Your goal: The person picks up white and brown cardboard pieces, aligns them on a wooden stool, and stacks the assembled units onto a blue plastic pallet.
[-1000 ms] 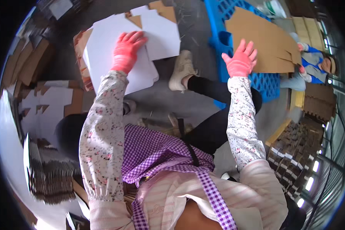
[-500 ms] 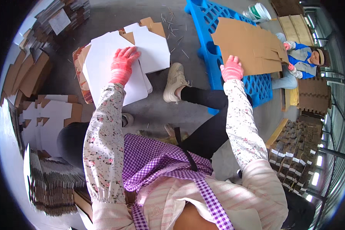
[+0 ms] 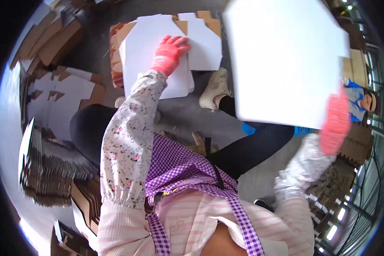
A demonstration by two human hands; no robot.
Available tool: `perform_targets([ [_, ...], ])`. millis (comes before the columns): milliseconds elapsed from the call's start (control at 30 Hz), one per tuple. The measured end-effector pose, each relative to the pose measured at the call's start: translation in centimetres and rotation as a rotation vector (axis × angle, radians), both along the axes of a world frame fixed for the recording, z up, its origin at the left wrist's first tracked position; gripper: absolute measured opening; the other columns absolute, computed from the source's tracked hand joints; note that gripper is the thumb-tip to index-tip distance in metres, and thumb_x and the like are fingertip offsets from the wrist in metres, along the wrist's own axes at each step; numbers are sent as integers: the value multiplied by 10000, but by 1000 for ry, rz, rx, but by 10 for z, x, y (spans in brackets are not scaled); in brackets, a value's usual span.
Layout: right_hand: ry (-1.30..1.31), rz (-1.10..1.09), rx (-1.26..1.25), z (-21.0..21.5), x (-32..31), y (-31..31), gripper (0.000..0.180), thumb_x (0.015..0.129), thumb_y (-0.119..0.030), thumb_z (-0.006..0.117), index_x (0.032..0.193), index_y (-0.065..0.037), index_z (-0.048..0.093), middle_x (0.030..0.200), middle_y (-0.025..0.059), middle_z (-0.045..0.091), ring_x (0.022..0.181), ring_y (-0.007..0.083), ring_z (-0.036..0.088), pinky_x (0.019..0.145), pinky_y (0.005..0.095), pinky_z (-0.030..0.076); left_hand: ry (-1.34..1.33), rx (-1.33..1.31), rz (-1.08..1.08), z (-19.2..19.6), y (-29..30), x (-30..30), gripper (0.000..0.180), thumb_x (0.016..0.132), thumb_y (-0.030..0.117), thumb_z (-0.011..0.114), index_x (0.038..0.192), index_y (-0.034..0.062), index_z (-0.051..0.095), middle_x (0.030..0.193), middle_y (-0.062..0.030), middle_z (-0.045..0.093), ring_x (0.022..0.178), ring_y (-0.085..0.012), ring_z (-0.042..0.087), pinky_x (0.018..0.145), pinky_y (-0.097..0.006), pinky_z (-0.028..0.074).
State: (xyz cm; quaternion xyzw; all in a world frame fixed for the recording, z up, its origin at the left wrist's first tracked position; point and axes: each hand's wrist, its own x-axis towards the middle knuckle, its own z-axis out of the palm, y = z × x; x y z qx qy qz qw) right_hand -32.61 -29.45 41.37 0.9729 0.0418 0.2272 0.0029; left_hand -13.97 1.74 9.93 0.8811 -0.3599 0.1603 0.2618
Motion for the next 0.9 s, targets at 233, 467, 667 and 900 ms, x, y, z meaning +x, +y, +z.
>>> perform_targets([
  [233, 279, 8, 1377, -207, 64, 185, 445, 851, -99, 587, 1266, -23, 444, 900, 45, 589, 779, 94, 522, 721, 239, 439, 344, -472, 633, -68, 139, 28, 302, 877, 307, 495, 1107, 125, 565, 1110, -109, 567, 995, -255, 527, 878, -342, 413],
  [467, 546, -51, 820, -289, 101, 183, 458, 809, -221, 617, 1214, -57, 482, 1039, 206, 607, 956, 333, 589, 846, 391, 449, 689, -569, 814, -18, 107, 8, 797, 751, 394, 681, 1342, 10, 307, 1282, -160, 465, 1145, -283, 485, 973, -338, 364],
  [667, 83, -419, 352, -248, 136, 49, 515, 824, -429, 549, 1198, -81, 491, 1060, 162, 565, 987, 328, 535, 844, 430, 430, 666, -486, 859, -10, 104, -1, 810, 730, 338, 706, 1355, 47, 281, 1304, -203, 424, 1199, -312, 429, 996, -356, 347],
  [900, -8, -63, 1070, -237, 139, 41, 302, 901, -289, 517, 899, -7, 623, 803, 84, 655, 724, 226, 619, 687, 322, 479, 698, -400, 859, -8, 118, -3, 818, 724, 326, 723, 1355, 47, 283, 1289, -204, 441, 1187, -318, 440, 987, -356, 360],
])
